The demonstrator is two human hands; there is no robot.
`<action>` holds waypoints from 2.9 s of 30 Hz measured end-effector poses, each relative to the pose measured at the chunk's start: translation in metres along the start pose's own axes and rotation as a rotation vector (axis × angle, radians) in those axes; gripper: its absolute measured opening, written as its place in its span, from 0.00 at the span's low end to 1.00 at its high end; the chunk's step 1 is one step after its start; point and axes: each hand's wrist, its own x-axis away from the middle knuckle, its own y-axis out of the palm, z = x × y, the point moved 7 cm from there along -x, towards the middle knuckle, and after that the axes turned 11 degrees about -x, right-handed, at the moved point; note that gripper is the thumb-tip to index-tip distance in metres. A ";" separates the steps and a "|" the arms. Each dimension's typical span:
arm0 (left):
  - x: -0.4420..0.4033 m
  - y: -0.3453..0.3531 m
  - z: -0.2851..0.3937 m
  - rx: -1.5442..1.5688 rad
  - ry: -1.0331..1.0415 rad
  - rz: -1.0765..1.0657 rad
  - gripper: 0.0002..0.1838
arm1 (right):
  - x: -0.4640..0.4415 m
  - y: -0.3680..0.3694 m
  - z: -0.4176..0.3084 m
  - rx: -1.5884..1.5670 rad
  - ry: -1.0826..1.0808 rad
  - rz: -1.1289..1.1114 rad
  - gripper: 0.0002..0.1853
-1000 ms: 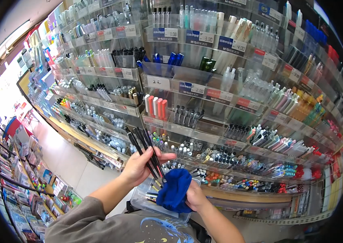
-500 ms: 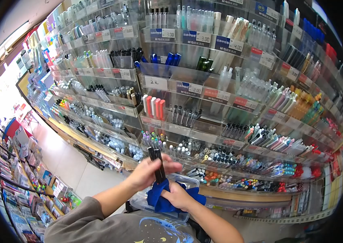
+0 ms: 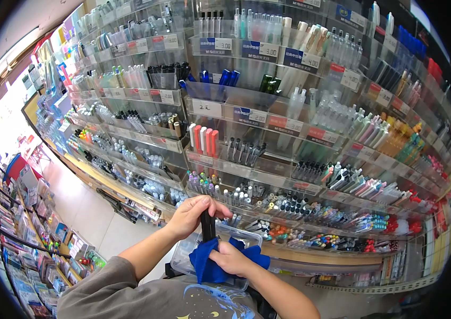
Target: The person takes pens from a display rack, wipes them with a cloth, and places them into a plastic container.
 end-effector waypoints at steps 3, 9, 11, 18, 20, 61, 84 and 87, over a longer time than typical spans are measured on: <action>0.002 0.009 -0.005 -0.014 0.054 -0.122 0.18 | -0.003 0.001 -0.007 -0.031 -0.031 0.079 0.11; 0.007 0.021 -0.018 -0.052 0.011 -0.045 0.19 | -0.004 -0.007 -0.018 -0.164 -0.268 0.252 0.13; 0.007 0.017 -0.019 -0.049 0.006 0.003 0.19 | -0.004 -0.007 -0.016 -0.160 -0.257 0.257 0.12; -0.008 -0.024 -0.001 0.100 0.113 0.257 0.20 | 0.003 0.013 -0.007 -0.041 -0.058 0.134 0.12; -0.009 -0.029 0.005 0.152 0.082 0.251 0.20 | 0.005 0.017 -0.004 -0.026 -0.103 0.131 0.11; 0.072 0.050 -0.047 0.045 -0.434 -0.410 0.10 | 0.034 -0.047 -0.107 0.344 -0.780 0.752 0.08; 0.077 0.032 -0.059 -0.153 -0.416 -0.381 0.07 | 0.053 -0.051 -0.125 0.317 -0.637 0.557 0.06; 0.074 0.032 -0.062 -0.277 -0.359 -0.432 0.07 | 0.036 -0.008 -0.109 0.824 -0.564 0.211 0.11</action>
